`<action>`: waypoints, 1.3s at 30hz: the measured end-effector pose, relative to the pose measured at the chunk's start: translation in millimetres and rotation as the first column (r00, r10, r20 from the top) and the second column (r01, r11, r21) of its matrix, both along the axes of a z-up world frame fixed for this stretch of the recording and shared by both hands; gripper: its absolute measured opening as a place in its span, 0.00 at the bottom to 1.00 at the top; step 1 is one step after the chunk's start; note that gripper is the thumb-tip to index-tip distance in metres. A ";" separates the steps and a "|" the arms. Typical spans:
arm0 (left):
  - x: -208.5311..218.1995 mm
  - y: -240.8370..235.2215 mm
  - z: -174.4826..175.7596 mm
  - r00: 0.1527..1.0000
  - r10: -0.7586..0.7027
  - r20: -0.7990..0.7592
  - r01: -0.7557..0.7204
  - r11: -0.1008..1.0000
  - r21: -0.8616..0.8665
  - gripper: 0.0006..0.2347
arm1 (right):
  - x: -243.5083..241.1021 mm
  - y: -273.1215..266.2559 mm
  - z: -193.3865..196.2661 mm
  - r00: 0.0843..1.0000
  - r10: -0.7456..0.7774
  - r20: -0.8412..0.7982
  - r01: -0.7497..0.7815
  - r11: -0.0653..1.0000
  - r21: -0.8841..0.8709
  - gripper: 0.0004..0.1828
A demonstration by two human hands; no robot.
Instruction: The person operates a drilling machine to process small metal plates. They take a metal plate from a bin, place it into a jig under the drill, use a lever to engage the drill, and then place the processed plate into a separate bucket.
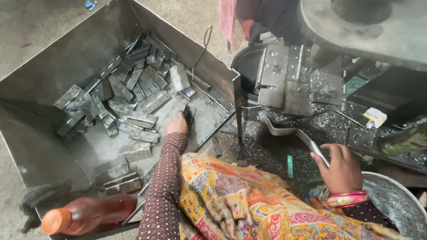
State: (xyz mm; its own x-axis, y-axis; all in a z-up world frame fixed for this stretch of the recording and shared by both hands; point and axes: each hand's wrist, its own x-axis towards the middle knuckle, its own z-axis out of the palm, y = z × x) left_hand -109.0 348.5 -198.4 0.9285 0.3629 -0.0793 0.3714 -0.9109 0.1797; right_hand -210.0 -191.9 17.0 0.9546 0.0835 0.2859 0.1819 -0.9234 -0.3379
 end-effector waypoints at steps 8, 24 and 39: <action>-0.7 -0.9 16.4 0.987 0.153 0.047 -0.148 0.984 -0.096 0.11 | -2.1 0.5 -0.1 0.999 -0.015 -0.034 0.014 0.999 -0.034 0.21; -10.4 -39.8 34.6 0.921 0.389 0.019 -0.313 0.768 -0.559 0.16 | 1.0 -5.0 -11.6 1.000 0.014 -0.004 -0.014 1.000 0.011 0.20; -12.7 -55.6 44.9 0.946 0.236 0.221 -0.118 0.888 -0.444 0.16 | 3.2 -4.3 -23.7 0.997 0.061 0.051 -0.066 0.992 0.107 0.20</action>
